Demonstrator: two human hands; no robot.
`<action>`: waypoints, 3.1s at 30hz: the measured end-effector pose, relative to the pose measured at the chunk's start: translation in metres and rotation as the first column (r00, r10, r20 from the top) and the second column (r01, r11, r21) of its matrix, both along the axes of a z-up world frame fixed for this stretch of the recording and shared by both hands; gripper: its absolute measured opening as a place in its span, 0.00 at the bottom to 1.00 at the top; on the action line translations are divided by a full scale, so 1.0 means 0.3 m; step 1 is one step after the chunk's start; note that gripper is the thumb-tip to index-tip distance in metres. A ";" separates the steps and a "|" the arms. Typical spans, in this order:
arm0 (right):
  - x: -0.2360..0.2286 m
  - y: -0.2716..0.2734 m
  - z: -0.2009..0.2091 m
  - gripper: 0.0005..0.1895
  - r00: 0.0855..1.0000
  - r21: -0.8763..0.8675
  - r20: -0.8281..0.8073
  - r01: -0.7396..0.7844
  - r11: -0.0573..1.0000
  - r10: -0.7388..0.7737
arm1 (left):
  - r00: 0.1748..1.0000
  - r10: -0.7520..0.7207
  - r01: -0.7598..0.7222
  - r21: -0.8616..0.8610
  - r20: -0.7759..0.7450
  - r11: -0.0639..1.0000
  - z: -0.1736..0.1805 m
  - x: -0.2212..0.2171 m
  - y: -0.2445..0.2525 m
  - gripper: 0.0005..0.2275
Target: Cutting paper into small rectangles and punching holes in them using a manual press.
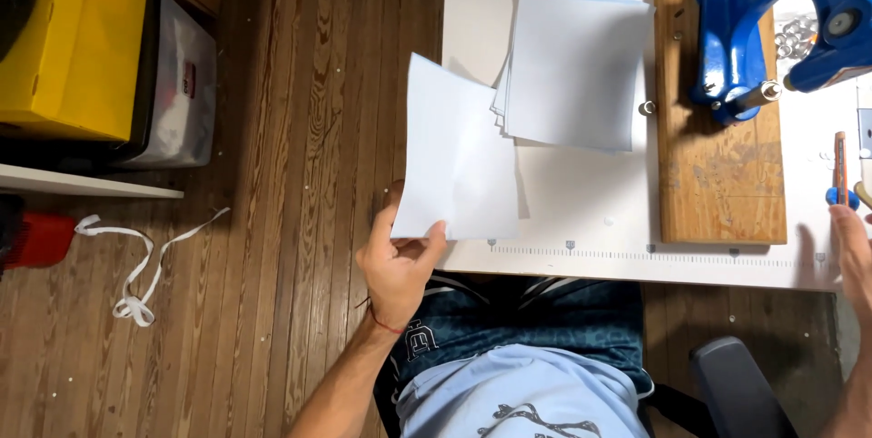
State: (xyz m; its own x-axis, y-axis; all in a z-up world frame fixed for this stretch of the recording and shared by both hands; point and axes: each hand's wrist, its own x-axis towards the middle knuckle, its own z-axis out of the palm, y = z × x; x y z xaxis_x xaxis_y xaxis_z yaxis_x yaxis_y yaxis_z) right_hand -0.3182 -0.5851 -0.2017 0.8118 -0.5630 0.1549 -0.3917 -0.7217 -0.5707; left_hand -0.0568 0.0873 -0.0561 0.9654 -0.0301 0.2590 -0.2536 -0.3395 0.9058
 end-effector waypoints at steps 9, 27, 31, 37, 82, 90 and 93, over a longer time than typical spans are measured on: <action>0.274 0.843 0.651 0.21 0.993 0.240 0.115 -0.001 0.971 -0.028 | 0.953 0.144 -0.151 0.007 0.266 0.989 0.044 -0.074 0.023 0.22; 0.462 0.872 0.672 0.18 0.947 0.836 0.277 -0.320 0.446 0.159 | 0.640 -0.768 0.313 -0.919 0.017 0.241 0.037 -0.013 -0.459 0.29; 0.505 0.668 0.684 0.13 0.929 0.810 0.236 -0.350 0.471 0.285 | 0.642 -0.747 0.386 -0.769 -0.172 0.509 0.113 0.240 -0.541 0.35; 0.675 0.484 0.835 0.05 0.912 0.734 0.237 -0.394 0.553 0.335 | 0.781 -0.618 0.560 0.336 0.092 0.757 0.452 0.311 -0.804 0.38; 0.816 0.305 0.644 0.25 0.914 0.825 0.404 -0.344 0.449 -0.043 | 0.604 -0.718 0.727 -0.129 -0.346 0.674 0.214 0.466 -1.267 0.09; 0.814 0.322 0.671 0.26 0.912 0.795 0.410 -0.354 0.493 -0.004 | 0.635 -0.667 0.660 -0.175 -0.389 0.730 0.268 0.436 -1.267 0.11; 0.812 0.315 0.665 0.27 0.911 0.781 0.412 -0.365 0.506 0.022 | 0.633 -0.668 0.661 -0.176 -0.392 0.730 0.249 0.435 -1.270 0.13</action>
State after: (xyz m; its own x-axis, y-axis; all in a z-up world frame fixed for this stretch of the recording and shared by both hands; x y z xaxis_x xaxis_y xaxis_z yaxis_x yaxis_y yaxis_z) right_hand -0.0745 -0.4907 -0.0020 0.9157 -0.4005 -0.0328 0.0159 0.1177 -0.9929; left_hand 0.0738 -0.2938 0.0186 0.6957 -0.7047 -0.1391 -0.0192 -0.2118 0.9771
